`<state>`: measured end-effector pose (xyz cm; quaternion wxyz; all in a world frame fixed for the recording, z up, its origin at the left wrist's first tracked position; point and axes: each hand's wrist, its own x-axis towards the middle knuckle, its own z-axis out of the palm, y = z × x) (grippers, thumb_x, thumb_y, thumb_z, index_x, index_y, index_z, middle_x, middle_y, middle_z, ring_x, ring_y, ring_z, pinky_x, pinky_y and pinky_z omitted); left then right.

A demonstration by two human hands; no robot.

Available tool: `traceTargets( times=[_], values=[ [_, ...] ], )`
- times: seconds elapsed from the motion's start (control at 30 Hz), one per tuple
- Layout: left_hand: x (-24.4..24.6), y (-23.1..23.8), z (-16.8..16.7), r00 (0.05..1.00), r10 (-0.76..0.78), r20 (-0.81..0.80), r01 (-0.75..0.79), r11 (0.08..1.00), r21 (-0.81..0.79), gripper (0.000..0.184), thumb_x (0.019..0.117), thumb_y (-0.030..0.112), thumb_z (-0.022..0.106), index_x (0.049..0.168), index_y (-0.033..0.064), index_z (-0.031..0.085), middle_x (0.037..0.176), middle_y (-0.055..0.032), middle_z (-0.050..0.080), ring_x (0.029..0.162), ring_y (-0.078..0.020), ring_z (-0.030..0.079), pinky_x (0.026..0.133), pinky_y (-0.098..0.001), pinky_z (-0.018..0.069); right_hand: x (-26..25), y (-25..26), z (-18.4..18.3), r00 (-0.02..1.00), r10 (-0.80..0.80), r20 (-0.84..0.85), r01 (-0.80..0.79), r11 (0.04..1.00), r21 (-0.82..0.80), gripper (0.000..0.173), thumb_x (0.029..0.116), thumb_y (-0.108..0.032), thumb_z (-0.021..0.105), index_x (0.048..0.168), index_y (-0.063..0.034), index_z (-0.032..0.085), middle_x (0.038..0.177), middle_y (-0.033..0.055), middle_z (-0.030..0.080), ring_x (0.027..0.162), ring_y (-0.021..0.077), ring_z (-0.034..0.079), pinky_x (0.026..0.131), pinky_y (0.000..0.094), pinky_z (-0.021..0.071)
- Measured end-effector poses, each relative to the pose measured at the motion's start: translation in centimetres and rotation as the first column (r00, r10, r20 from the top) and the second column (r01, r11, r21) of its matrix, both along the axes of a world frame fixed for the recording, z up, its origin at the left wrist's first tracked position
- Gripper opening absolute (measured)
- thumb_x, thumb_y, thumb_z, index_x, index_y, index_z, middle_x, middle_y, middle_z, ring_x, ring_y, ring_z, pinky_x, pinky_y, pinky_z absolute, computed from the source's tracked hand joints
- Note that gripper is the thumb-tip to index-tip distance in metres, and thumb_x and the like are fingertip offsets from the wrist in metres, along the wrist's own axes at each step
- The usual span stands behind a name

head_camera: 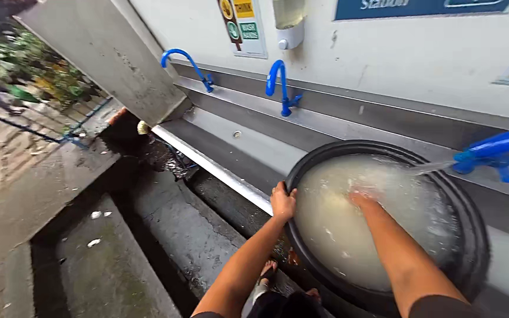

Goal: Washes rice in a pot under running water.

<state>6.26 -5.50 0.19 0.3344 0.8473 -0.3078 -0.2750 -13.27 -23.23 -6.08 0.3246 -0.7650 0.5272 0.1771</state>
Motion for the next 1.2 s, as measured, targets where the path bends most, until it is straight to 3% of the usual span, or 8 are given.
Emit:
traceTargets(
  times=[0.13, 0.37, 0.47, 0.57, 0.67, 0.87, 0.97, 1.2],
  values=[
    [0.1, -0.1, -0.1, 1.0, -0.011, 0.003, 0.011, 1.0, -0.002, 0.05, 0.1001, 0.026, 0.065, 0.142, 0.0003, 0.055, 0.131, -0.0243, 0.064, 0.126, -0.0384, 0.061, 0.108, -0.057, 0.0466, -4.1, -0.1, 1.2, 0.993, -0.116, -0.034, 0.118, 0.989, 0.086, 0.051, 0.1128, -0.026, 0.041, 0.149, 0.0098, 0.044, 0.159, 0.0304, 0.038, 0.153, 0.0435, 0.03, 0.125, 0.0575, 0.0207],
    [0.0, -0.1, 0.4, 1.0, -0.003, -0.016, 0.003, 1.0, 0.01, 0.052, 0.1011, 0.026, 0.066, 0.143, -0.0011, 0.053, 0.131, -0.0272, 0.063, 0.125, -0.0405, 0.06, 0.107, -0.0564, 0.0467, -9.1, 2.5, 1.6, 0.87, -0.491, 0.048, 0.484, 0.868, 0.112, 0.051, 0.1092, -0.027, 0.051, 0.143, 0.0124, 0.05, 0.15, 0.0326, 0.049, 0.144, 0.0428, 0.044, 0.12, 0.0556, 0.032],
    [-0.9, 0.3, 0.6, 0.962, -0.098, 0.255, 0.123, 0.989, -0.083, 0.057, 0.0966, 0.015, 0.067, 0.147, -0.0046, 0.048, 0.15, -0.0298, 0.048, 0.144, -0.0463, 0.041, 0.117, -0.0655, 0.0303, -9.6, 4.2, 1.9, 0.809, -0.584, 0.069, 0.576, 0.811, 0.105, 0.065, 0.1058, -0.045, 0.054, 0.139, 0.0105, 0.055, 0.147, 0.0315, 0.052, 0.143, 0.0415, 0.046, 0.119, 0.0561, 0.0344],
    [-1.2, -0.7, 0.6, 0.692, -0.491, 0.53, 0.552, 0.832, 0.05, 0.061, 0.0927, -0.004, 0.058, 0.151, -0.0112, 0.041, 0.165, -0.031, 0.025, 0.157, -0.0473, 0.017, 0.124, -0.0685, 0.0108, -8.3, 6.2, 1.9, 0.737, -0.667, 0.11, 0.657, 0.745, 0.112, 0.078, 0.1038, -0.052, 0.054, 0.147, 0.0126, 0.044, 0.153, 0.0336, 0.044, 0.147, 0.0428, 0.039, 0.122, 0.0543, 0.0303],
    [-2.2, -3.4, 0.7, 0.408, -0.84, 0.357, 0.652, 0.542, 0.53, 0.057, 0.1062, 0.013, 0.045, 0.156, -0.0102, 0.031, 0.169, -0.0269, 0.018, 0.159, -0.0411, 0.011, 0.129, -0.0562, 0.0048, -6.8, 7.9, 1.9, 0.599, -0.784, 0.161, 0.777, 0.618, 0.122, 0.084, 0.0965, -0.055, 0.066, 0.146, 0.0108, 0.046, 0.15, 0.0325, 0.047, 0.144, 0.0418, 0.044, 0.12, 0.0537, 0.035],
    [-5.4, -7.9, -1.5, 0.693, -0.719, 0.048, 0.579, 0.595, 0.557, 0.06, 0.1035, 0.023, 0.056, 0.153, -0.0063, 0.039, 0.156, -0.0342, 0.038, 0.146, -0.0505, 0.035, 0.115, -0.0641, 0.0357, -4.8, 9.6, 3.1, 0.416, -0.867, 0.275, 0.826, 0.486, 0.286, 0.062, 0.1086, -0.044, 0.049, 0.144, 0.0072, 0.053, 0.153, 0.0278, 0.048, 0.147, 0.037, 0.042, 0.122, 0.0531, 0.0308],
    [-6.4, -8.9, -1.8, 0.803, -0.592, -0.075, 0.531, 0.651, 0.543, 0.049, 0.1076, 0.035, 0.048, 0.128, -0.0064, 0.064, 0.14, -0.0313, 0.057, 0.136, -0.0468, 0.05, 0.109, -0.0649, 0.0407, -3.6, 9.5, 2.7, 0.323, -0.898, 0.3, 0.863, 0.409, 0.295, 0.057, 0.1088, -0.042, 0.05, 0.132, 0.0089, 0.062, 0.143, 0.0299, 0.056, 0.138, 0.0395, 0.05, 0.115, 0.0547, 0.0377],
    [-8.1, -9.5, -4.9, 0.878, -0.104, -0.467, 0.232, 0.946, 0.225, 0.058, 0.1114, 0.04, 0.044, 0.134, -0.0114, 0.056, 0.136, -0.0341, 0.057, 0.128, -0.0419, 0.056, 0.108, -0.0549, 0.0424, 0.3, 9.0, 2.3, 0.019, -0.9, 0.436, 0.793, 0.279, 0.541, 0.061, 0.1013, -0.032, 0.067, 0.144, 0.0061, 0.047, 0.142, 0.0287, 0.054, 0.132, 0.0375, 0.053, 0.111, 0.052, 0.044]
  ],
)
